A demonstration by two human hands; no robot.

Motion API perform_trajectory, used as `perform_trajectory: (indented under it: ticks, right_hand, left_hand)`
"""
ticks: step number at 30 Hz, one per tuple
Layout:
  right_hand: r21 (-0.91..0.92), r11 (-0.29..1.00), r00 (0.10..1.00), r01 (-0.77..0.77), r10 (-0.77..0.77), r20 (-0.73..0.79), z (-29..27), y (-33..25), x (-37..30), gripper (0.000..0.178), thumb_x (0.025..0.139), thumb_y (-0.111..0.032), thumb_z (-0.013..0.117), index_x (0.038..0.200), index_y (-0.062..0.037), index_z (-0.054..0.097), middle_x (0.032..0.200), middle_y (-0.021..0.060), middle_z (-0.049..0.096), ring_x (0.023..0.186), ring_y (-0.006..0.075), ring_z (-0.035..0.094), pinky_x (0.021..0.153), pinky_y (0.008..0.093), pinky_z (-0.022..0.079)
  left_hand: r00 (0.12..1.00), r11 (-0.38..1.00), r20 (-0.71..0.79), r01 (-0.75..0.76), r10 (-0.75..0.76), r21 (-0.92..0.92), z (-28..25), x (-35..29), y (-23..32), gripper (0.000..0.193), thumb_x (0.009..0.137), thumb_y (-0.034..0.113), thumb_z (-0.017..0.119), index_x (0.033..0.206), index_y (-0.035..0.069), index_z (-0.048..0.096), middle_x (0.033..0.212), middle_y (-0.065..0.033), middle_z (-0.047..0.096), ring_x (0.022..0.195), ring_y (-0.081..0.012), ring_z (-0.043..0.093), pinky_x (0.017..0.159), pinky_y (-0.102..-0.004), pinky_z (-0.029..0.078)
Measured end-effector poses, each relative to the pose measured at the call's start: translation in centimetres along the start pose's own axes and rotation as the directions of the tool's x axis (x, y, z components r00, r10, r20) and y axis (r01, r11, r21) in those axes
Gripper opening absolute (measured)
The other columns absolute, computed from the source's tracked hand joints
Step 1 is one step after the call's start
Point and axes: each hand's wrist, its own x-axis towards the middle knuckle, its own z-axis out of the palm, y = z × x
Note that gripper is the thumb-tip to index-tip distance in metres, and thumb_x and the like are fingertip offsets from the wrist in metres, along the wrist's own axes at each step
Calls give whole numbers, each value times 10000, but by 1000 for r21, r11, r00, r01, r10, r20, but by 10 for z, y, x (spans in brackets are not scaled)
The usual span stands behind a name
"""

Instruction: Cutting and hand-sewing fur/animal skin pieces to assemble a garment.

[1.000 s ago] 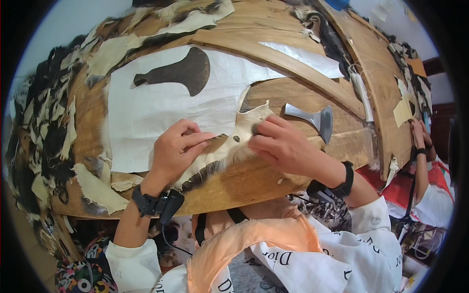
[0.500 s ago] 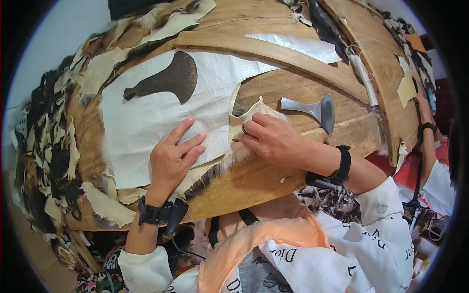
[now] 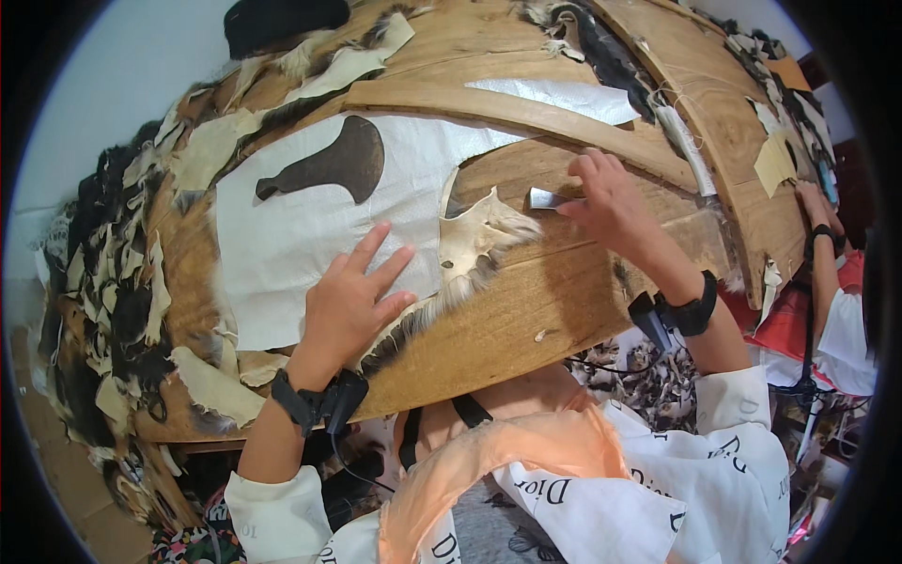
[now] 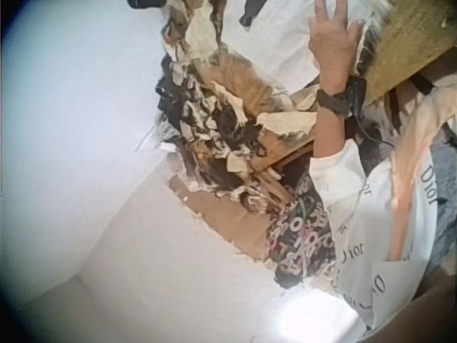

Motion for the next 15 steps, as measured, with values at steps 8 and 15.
perform_trajectory:
  ticks: [8,15]
  right_hand:
    - [290,953,943,-92,-11,333,-8,25,7,305,649,-75,702,903,-44,534,811,92,567,848,294,547,730,386,442]
    - [213,974,992,-81,59,108,-29,6,9,158,654,-94,665,774,-53,571,759,86,563,703,268,574,625,369,467]
  left_hand:
    - [995,998,95,-27,22,49,-9,4,8,515,796,293,626,1286,224,483,1398,-87,369,957,-296,566,759,-381,494]
    - [1000,976,-5,2,-3,-217,-35,8,15,506,764,157,678,1248,134,531,1290,-88,494,691,-160,559,632,-280,476]
